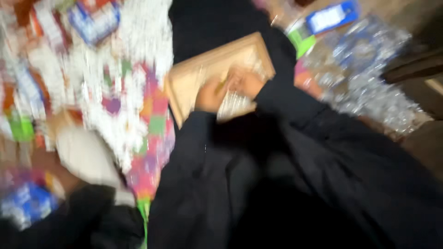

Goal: The person sits on the floor with a wooden tray on their lap and sorts small metal screws from a pile, using a small hand tool to pick and move the fasteners within the tray. They repeatedly lift and reposition individual screws, separating them in the tray while more screws and boxes of parts lie scattered on the floor around them.

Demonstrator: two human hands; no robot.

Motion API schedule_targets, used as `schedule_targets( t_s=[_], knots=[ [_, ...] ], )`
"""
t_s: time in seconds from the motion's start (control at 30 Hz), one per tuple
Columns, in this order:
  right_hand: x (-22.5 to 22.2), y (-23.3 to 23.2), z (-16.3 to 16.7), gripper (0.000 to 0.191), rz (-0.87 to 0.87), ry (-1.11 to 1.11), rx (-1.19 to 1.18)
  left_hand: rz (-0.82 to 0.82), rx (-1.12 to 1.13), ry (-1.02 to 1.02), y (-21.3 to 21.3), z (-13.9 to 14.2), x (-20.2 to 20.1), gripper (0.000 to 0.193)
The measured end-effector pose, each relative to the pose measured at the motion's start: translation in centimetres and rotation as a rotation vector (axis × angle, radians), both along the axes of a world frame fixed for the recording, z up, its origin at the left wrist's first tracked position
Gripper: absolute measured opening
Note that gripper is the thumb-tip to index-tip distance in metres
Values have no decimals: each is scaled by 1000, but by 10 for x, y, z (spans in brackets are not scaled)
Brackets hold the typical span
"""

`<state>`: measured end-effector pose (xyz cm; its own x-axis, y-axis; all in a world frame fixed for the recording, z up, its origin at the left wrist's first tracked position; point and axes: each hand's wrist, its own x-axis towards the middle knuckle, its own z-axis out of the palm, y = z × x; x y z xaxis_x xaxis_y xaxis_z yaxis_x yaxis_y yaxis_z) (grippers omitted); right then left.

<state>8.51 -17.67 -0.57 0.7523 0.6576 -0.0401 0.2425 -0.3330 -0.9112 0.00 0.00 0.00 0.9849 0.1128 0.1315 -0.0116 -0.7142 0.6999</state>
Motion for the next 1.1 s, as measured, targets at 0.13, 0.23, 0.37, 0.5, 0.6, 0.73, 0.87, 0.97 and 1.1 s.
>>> schedule_targets(
  t_s=[0.13, 0.23, 0.37, 0.5, 0.6, 0.73, 0.87, 0.97, 1.1],
  knots=[
    [11, -20, 24, 29, 155, 300, 357, 62, -16, -56, -32, 40, 0, 33],
    [15, -9, 20, 29, 138, 383, 452, 58, -85, -17, -26, 47, 0, 21],
    [33, -18, 25, 30, 182, 392, 492, 114, -182, 6, -36, 45, 15, 15],
    [47, -26, 32, 29, 134, 286, 393, 104, -214, -9, -32, 49, 30, 14],
    [52, -25, 29, 28, 111, 209, 364, 139, -401, -95, -22, 50, 30, 16],
    [57, -27, 27, 26, 14, 244, 394, 396, -109, -72, 30, 71, 16, 18],
    [47, -17, 33, 19, -78, 221, 392, 638, 280, 19, 114, 96, -28, 20],
    [44, -11, 39, 21, -62, 281, 378, 650, 531, 239, 165, 104, -67, 19],
    [40, -19, 41, 19, -65, 223, 373, 580, 540, 643, 183, 104, -86, 26]
  ],
)
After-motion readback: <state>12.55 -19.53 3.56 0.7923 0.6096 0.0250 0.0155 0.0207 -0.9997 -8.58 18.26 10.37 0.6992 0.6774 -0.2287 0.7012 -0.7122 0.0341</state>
